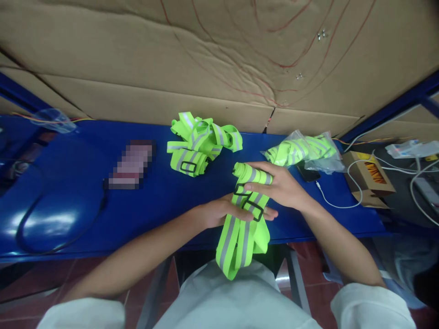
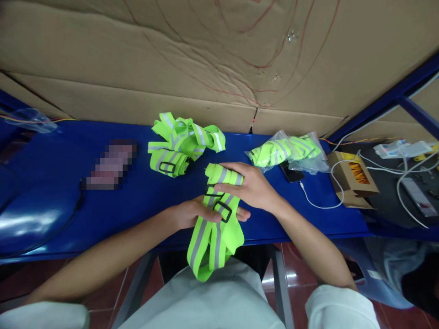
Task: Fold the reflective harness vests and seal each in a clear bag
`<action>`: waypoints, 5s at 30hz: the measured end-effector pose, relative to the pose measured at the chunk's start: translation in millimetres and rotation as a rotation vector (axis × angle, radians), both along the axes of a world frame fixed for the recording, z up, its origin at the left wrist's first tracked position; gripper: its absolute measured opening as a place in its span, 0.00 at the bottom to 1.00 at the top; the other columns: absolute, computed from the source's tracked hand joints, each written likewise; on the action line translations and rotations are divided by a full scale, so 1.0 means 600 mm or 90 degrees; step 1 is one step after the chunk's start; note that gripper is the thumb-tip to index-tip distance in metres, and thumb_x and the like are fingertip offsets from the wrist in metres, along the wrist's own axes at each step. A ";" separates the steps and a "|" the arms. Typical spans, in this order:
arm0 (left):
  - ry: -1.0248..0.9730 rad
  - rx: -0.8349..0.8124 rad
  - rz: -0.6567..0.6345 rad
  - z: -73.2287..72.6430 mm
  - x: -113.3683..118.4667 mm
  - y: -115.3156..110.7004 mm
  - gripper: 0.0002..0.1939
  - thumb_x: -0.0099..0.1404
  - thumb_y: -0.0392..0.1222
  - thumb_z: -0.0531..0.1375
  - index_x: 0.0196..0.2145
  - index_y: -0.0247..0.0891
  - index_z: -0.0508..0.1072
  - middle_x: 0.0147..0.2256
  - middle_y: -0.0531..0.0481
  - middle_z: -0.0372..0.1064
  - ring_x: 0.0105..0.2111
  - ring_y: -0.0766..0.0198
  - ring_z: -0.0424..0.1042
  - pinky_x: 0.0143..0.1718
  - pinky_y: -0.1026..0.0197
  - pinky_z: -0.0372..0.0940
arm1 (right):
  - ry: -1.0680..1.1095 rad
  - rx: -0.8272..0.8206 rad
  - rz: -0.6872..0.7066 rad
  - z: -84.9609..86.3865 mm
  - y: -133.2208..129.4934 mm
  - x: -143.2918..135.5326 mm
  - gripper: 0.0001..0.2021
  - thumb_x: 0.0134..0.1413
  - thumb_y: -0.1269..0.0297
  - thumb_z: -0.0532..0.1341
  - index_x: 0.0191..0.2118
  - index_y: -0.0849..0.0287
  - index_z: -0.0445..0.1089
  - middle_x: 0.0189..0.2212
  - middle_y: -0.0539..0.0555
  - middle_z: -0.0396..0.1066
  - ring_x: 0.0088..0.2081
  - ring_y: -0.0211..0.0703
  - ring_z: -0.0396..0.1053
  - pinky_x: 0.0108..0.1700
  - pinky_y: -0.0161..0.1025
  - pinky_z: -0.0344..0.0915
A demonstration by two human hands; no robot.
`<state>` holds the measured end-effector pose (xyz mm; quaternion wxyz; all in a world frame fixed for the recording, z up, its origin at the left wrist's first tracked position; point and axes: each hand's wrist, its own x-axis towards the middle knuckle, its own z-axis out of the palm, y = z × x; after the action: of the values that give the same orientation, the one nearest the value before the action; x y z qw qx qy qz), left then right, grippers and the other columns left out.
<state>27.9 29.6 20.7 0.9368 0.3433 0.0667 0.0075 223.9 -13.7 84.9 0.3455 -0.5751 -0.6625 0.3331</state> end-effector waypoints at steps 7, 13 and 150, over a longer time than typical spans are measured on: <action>0.049 0.102 -0.036 -0.002 0.000 -0.001 0.32 0.55 0.51 0.76 0.54 0.37 0.78 0.40 0.43 0.79 0.41 0.53 0.79 0.45 0.55 0.72 | 0.053 -0.011 -0.051 0.019 0.010 0.013 0.22 0.56 0.48 0.71 0.51 0.55 0.79 0.50 0.52 0.80 0.51 0.54 0.78 0.55 0.46 0.73; 0.145 0.274 0.101 0.001 0.002 0.001 0.24 0.57 0.51 0.75 0.47 0.34 0.80 0.43 0.40 0.80 0.45 0.52 0.78 0.49 0.55 0.71 | 0.022 -0.017 -0.011 0.032 0.014 0.032 0.23 0.56 0.46 0.71 0.51 0.56 0.78 0.49 0.53 0.80 0.51 0.54 0.77 0.55 0.46 0.73; 0.127 0.404 0.134 0.000 -0.002 0.003 0.14 0.66 0.45 0.66 0.44 0.33 0.80 0.40 0.42 0.79 0.39 0.57 0.78 0.40 0.61 0.72 | 0.157 -0.183 0.080 -0.061 -0.021 -0.010 0.36 0.59 0.46 0.68 0.70 0.45 0.61 0.42 0.51 0.78 0.26 0.40 0.75 0.29 0.38 0.73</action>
<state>26.7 31.3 20.7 0.7664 0.6075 0.1877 0.0910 218.1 -26.5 48.5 0.3168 -0.5312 -0.5952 0.5131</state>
